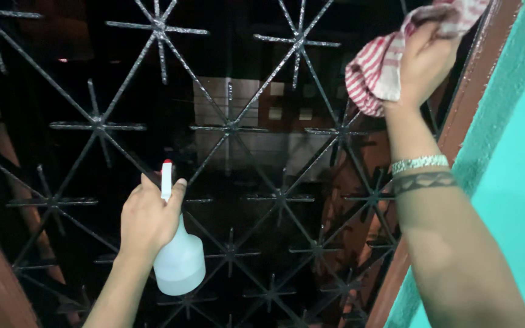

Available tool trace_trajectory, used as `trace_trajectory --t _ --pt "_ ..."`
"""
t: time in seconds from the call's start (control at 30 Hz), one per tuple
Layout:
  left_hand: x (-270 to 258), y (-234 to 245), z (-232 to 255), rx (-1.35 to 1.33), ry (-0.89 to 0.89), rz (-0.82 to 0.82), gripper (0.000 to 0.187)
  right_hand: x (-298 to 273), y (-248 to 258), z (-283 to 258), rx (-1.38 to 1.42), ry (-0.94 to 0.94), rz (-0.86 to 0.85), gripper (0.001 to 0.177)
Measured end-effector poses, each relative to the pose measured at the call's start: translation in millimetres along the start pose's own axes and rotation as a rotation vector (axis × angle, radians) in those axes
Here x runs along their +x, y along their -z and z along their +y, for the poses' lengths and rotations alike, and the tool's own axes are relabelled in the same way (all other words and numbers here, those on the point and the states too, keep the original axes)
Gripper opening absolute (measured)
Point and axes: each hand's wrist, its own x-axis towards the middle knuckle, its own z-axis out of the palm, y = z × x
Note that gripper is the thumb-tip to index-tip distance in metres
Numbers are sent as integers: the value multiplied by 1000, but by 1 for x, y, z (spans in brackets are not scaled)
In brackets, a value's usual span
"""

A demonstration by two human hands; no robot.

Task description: The person sprays cleaning liquid from a bottle onto a window and wipes the glass between the bars of a metal grill with a cloth.

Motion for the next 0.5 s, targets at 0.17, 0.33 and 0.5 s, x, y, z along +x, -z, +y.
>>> trace_trajectory --t 0.17,0.33,0.5 --pt "1 -1 0 8 26 -24 50 -19 30 -43 -98 119 -103 41" --pt "-2 1 1 25 23 -24 50 -38 76 -79 -42 418 -176 45" --pt "-3 4 4 16 31 -38 51 -36 106 -39 -162 141 -341 21"
